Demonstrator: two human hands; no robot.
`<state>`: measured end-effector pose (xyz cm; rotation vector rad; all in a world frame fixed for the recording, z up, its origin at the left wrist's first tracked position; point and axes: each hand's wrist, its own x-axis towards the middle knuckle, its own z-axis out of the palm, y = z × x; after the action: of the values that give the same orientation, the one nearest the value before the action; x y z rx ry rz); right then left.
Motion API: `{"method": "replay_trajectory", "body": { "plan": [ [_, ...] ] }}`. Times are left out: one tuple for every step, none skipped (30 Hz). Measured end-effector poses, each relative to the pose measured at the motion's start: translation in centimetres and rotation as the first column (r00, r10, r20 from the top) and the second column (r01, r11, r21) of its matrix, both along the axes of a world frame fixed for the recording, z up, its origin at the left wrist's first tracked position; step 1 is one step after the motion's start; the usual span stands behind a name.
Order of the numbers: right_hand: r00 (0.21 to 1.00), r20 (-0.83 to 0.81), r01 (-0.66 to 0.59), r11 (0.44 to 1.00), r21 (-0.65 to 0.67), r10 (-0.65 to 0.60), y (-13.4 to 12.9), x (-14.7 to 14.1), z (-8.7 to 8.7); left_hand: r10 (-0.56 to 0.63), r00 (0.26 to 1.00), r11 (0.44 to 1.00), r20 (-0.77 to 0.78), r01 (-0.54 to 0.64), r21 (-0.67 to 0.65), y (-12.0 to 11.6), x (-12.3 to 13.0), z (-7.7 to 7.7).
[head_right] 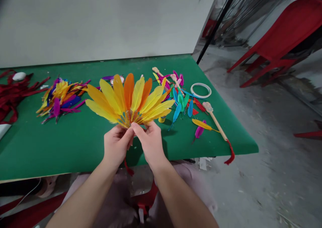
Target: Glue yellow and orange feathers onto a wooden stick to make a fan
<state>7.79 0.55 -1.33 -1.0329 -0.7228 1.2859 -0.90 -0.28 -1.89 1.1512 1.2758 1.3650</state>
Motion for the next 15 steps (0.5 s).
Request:
{"method": "replay_trajectory", "body": {
  "plan": [
    [1.0, 0.002, 0.0, 1.0, 0.0, 0.0, -0.02, 0.01, 0.01, -0.003, 1.0, 1.0, 0.001, 0.003, 0.0, -0.02, 0.0, 0.01],
    [1.0, -0.001, -0.003, 1.0, 0.002, 0.003, -0.03, 0.01, 0.01, -0.005, 1.0, 1.0, 0.005, 0.005, 0.0, -0.04, 0.0, 0.03],
    [1.0, -0.006, -0.007, 1.0, 0.004, 0.007, -0.03, 0.02, -0.01, -0.008, 1.0, 1.0, 0.011, 0.008, -0.001, -0.05, 0.02, 0.04],
    [1.0, -0.009, -0.012, 1.0, 0.004, 0.012, -0.02, 0.02, -0.03, -0.009, 1.0, 1.0, 0.021, 0.009, -0.005, -0.06, 0.05, 0.03],
    [1.0, -0.009, -0.016, 1.0, 0.003, 0.016, -0.01, 0.03, -0.06, -0.009, 0.999, 1.0, 0.035, 0.01, -0.011, -0.06, 0.08, 0.0],
    [1.0, -0.006, -0.019, 1.0, -0.001, 0.019, 0.01, 0.03, -0.1, -0.01, 0.999, 1.0, 0.052, 0.011, -0.018, -0.05, 0.11, -0.05],
    [1.0, -0.002, -0.022, 1.0, -0.005, 0.022, 0.04, 0.04, -0.15, -0.014, 0.997, 1.0, 0.073, 0.016, -0.026, -0.02, 0.14, -0.13],
    [1.0, 0.001, -0.025, 1.0, -0.009, 0.025, 0.07, 0.05, -0.22, -0.021, 0.995, 0.999, 0.096, 0.024, -0.035, 0.02, 0.15, -0.24],
    [1.0, 0.002, -0.028, 1.0, -0.008, 0.028, 0.1, 0.06, -0.29, -0.03, 0.992, 0.998, 0.121, 0.035, -0.046, 0.07, 0.16, -0.36],
    [1.0, 0.0, -0.03, 1.0, -0.003, 0.03, 0.13, 0.09, -0.38, -0.038, 0.988, 0.997, 0.148, 0.047, -0.06, 0.14, 0.15, -0.48],
    [0.999, -0.004, -0.034, 0.999, 0.006, 0.034, 0.16, 0.12, -0.47, -0.046, 0.983, 0.995, 0.175, 0.06, -0.077, 0.22, 0.13, -0.59],
    [0.999, -0.01, -0.038, 0.999, 0.019, 0.039, 0.18, 0.15, -0.58, -0.05, 0.978, 0.993, 0.202, 0.07, -0.094, 0.31, 0.09, -0.68],
    [0.999, -0.018, -0.047, 0.998, 0.033, 0.047, 0.2, 0.19, -0.69, -0.05, 0.972, 0.991, 0.229, 0.077, -0.109, 0.42, 0.05, -0.72],
    [0.998, -0.025, -0.058, 0.997, 0.045, 0.059, 0.21, 0.23, -0.8, -0.047, 0.966, 0.99, 0.255, 0.08, -0.119, 0.53, 0.01, -0.73],
    [0.997, -0.029, -0.072, 0.996, 0.055, 0.074, 0.22, 0.27, -0.92, -0.04, 0.96, 0.989, 0.278, 0.078, -0.125, 0.65, -0.05, -0.7]
  ]
}}
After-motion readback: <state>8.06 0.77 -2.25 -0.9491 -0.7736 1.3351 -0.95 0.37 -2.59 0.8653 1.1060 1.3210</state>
